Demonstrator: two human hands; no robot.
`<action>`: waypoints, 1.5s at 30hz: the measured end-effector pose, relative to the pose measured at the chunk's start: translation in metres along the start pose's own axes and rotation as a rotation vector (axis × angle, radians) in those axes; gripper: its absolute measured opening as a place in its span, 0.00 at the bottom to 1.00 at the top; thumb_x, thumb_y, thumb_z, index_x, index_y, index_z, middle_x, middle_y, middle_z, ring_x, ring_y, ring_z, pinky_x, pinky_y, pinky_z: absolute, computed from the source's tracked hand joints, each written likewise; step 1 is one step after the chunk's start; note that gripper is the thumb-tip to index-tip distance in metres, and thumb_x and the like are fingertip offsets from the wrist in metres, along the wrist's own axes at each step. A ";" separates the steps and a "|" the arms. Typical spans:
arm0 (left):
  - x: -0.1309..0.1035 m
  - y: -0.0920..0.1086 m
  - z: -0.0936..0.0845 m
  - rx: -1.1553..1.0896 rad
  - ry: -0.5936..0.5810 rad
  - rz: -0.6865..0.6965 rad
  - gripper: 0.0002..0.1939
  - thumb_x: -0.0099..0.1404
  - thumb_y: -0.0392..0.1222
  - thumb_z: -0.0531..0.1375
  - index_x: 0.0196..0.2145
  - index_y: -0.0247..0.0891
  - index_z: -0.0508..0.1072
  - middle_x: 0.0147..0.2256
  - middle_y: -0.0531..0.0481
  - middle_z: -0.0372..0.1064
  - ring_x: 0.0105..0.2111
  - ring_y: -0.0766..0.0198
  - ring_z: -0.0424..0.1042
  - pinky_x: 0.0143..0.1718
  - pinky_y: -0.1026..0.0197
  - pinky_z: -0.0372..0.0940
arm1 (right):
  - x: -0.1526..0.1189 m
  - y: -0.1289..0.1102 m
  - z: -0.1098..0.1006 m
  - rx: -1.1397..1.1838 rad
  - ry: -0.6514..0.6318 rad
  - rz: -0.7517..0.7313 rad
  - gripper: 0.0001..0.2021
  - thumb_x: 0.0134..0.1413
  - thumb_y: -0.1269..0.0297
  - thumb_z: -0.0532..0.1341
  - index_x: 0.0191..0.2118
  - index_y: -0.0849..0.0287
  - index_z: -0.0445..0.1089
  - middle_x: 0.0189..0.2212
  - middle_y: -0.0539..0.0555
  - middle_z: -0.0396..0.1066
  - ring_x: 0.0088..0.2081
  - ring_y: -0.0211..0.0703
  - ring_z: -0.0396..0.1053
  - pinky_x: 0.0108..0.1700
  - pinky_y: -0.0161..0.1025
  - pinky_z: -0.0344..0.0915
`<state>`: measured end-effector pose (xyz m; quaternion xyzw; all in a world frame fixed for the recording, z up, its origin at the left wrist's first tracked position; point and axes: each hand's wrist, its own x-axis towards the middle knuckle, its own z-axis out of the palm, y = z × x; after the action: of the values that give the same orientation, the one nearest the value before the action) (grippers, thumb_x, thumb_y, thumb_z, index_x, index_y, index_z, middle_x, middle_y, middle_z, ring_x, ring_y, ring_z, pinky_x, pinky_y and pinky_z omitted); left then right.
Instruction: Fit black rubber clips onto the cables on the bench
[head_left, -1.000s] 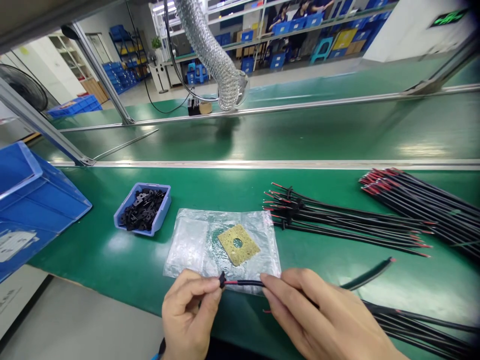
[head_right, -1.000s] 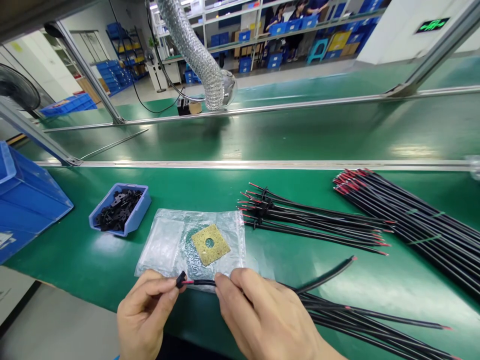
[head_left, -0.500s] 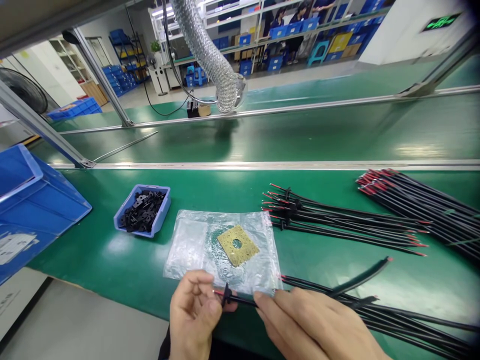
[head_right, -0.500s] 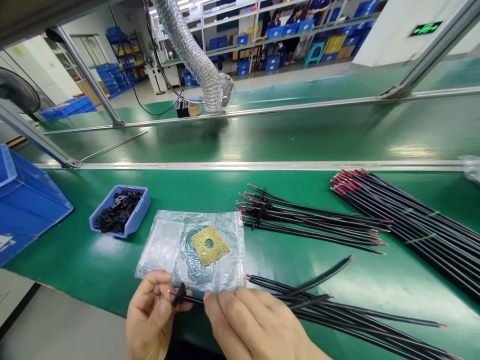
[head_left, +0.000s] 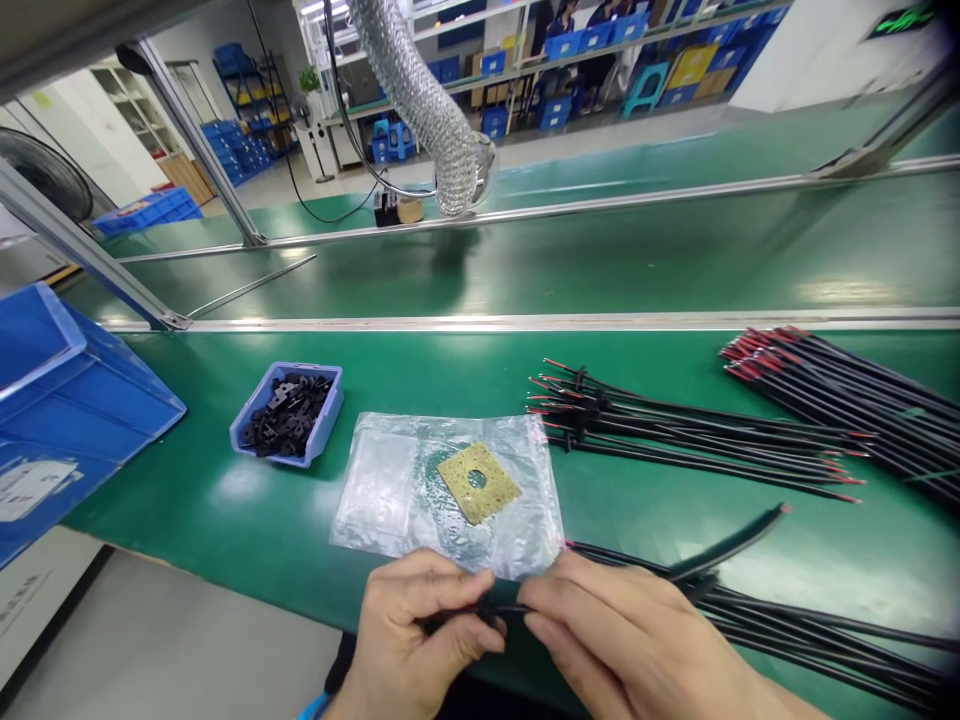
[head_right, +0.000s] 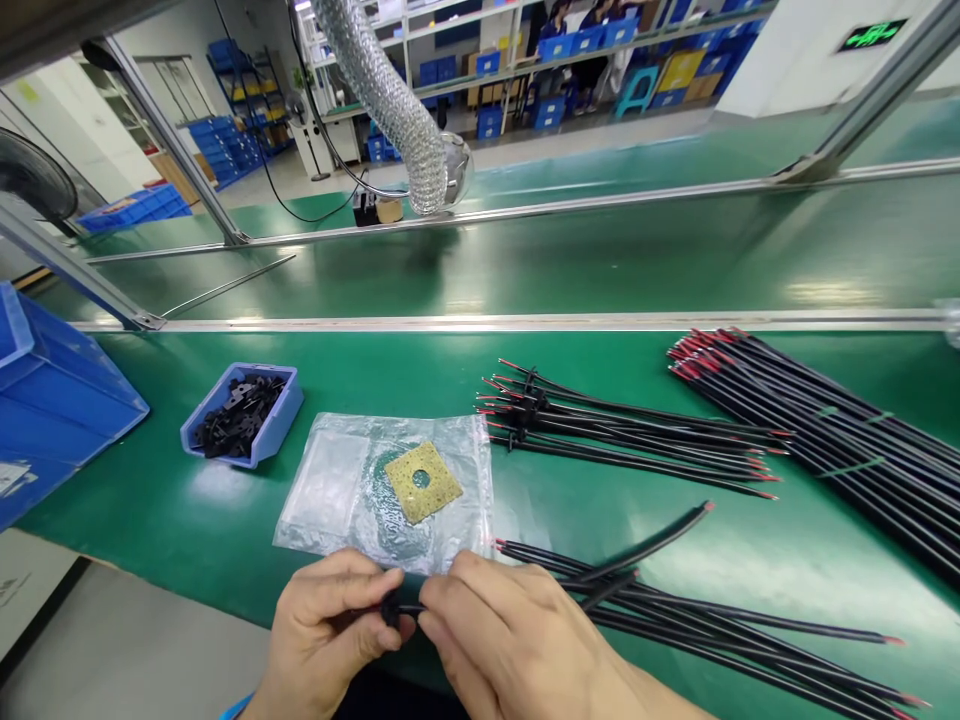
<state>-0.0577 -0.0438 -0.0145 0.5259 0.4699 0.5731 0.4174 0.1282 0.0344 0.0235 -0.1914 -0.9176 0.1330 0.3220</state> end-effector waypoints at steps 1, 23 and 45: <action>0.000 -0.001 0.001 0.023 0.000 0.013 0.15 0.60 0.40 0.68 0.46 0.49 0.80 0.30 0.48 0.76 0.26 0.66 0.76 0.28 0.67 0.71 | 0.000 0.000 -0.001 0.009 -0.036 0.011 0.17 0.67 0.73 0.46 0.32 0.60 0.69 0.25 0.52 0.70 0.26 0.38 0.69 0.30 0.34 0.67; 0.020 0.009 -0.045 0.212 0.207 -0.081 0.18 0.58 0.43 0.69 0.47 0.44 0.78 0.35 0.47 0.77 0.32 0.60 0.77 0.34 0.60 0.74 | 0.005 0.019 -0.014 0.135 -0.151 0.123 0.11 0.65 0.71 0.50 0.38 0.59 0.69 0.26 0.50 0.67 0.26 0.38 0.65 0.28 0.34 0.62; 0.122 0.028 -0.179 1.644 0.246 -0.047 0.21 0.67 0.49 0.51 0.49 0.36 0.74 0.44 0.32 0.71 0.45 0.40 0.71 0.46 0.43 0.65 | 0.018 0.144 -0.033 -0.627 -0.125 0.544 0.16 0.64 0.71 0.51 0.45 0.59 0.77 0.36 0.59 0.76 0.37 0.49 0.63 0.33 0.41 0.50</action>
<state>-0.2476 0.0510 0.0375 0.5867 0.7920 0.0914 -0.1423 0.1744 0.1744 0.0054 -0.5070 -0.8475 -0.0609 0.1449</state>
